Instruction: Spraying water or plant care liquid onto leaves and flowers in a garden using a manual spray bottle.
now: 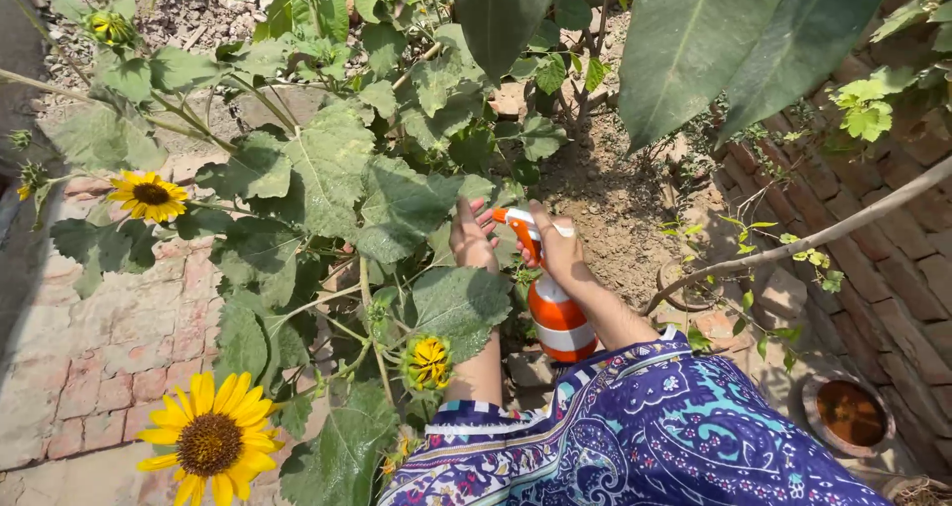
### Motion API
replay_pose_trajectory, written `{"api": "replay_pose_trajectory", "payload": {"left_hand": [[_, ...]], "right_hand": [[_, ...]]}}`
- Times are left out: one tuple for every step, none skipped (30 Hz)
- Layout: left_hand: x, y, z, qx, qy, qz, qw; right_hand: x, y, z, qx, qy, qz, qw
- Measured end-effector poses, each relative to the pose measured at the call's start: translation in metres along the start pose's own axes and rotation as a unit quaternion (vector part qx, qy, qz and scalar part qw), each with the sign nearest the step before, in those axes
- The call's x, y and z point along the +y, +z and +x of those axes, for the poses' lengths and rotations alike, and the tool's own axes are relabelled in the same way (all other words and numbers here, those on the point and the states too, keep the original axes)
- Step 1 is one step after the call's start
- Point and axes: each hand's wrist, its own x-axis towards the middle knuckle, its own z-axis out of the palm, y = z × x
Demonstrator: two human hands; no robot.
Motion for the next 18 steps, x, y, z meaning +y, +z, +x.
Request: {"api": "replay_pose_trajectory", "payload": {"left_hand": [[0.005, 0.005, -0.014, -0.007, -0.005, 0.003, 1.0], [0.011, 0.01, -0.027, -0.004, 0.024, 0.031, 0.999], [0.017, 0.02, -0.039, -0.006, 0.055, 0.058, 0.997], [0.02, 0.025, -0.049, -0.019, 0.051, 0.06, 0.997], [0.023, 0.03, -0.059, -0.039, 0.056, 0.061, 0.996], [0.026, 0.034, -0.07, -0.06, 0.061, 0.061, 0.995], [0.023, 0.038, -0.077, -0.074, 0.054, 0.064, 0.994], [0.02, 0.043, -0.084, -0.095, 0.04, 0.073, 0.992], [0.021, 0.046, -0.088, -0.115, 0.029, 0.084, 0.989], [0.019, 0.051, -0.093, -0.129, 0.025, 0.088, 0.987], [0.016, 0.055, -0.099, -0.158, 0.007, 0.095, 0.983], [0.012, 0.059, -0.107, -0.186, -0.012, 0.102, 0.977], [0.005, 0.062, -0.111, -0.201, -0.019, 0.108, 0.974], [-0.003, 0.065, -0.117, -0.23, 0.0, 0.145, 0.962], [-0.01, 0.067, -0.123, -0.26, 0.02, 0.181, 0.949], [-0.011, 0.067, -0.138, -0.275, 0.013, 0.185, 0.943], [-0.01, 0.068, -0.152, -0.289, 0.006, 0.204, 0.935], [-0.008, 0.069, -0.166, -0.302, -0.001, 0.223, 0.927]], "right_hand": [[-0.006, -0.001, -0.012, 0.009, 0.0, 0.002, 1.0], [-0.013, -0.002, -0.023, 0.012, -0.05, -0.047, 0.998], [-0.022, -0.005, -0.033, 0.019, -0.102, -0.097, 0.99], [-0.015, -0.016, -0.031, 0.032, -0.104, -0.095, 0.989], [-0.009, -0.026, -0.029, -0.015, -0.142, -0.075, 0.987], [-0.001, -0.036, -0.029, -0.062, -0.18, -0.055, 0.98], [-0.008, -0.044, -0.045, -0.046, -0.181, -0.055, 0.981], [-0.015, -0.051, -0.061, 0.049, -0.116, -0.03, 0.992], [-0.022, -0.055, -0.074, 0.139, -0.049, 0.0, 0.989], [-0.025, -0.068, -0.084, 0.153, -0.052, 0.005, 0.987], [-0.027, -0.081, -0.096, 0.194, -0.09, 0.065, 0.975], [-0.028, -0.094, -0.109, 0.232, -0.129, 0.123, 0.956], [-0.027, -0.103, -0.119, 0.249, -0.131, 0.127, 0.951], [-0.026, -0.113, -0.13, 0.255, -0.134, 0.152, 0.946], [-0.024, -0.122, -0.143, 0.26, -0.138, 0.177, 0.939], [-0.014, -0.133, -0.151, 0.277, -0.14, 0.181, 0.933], [-0.007, -0.145, -0.156, 0.363, -0.157, 0.204, 0.896], [0.0, -0.157, -0.162, 0.445, -0.172, 0.226, 0.849]]}}
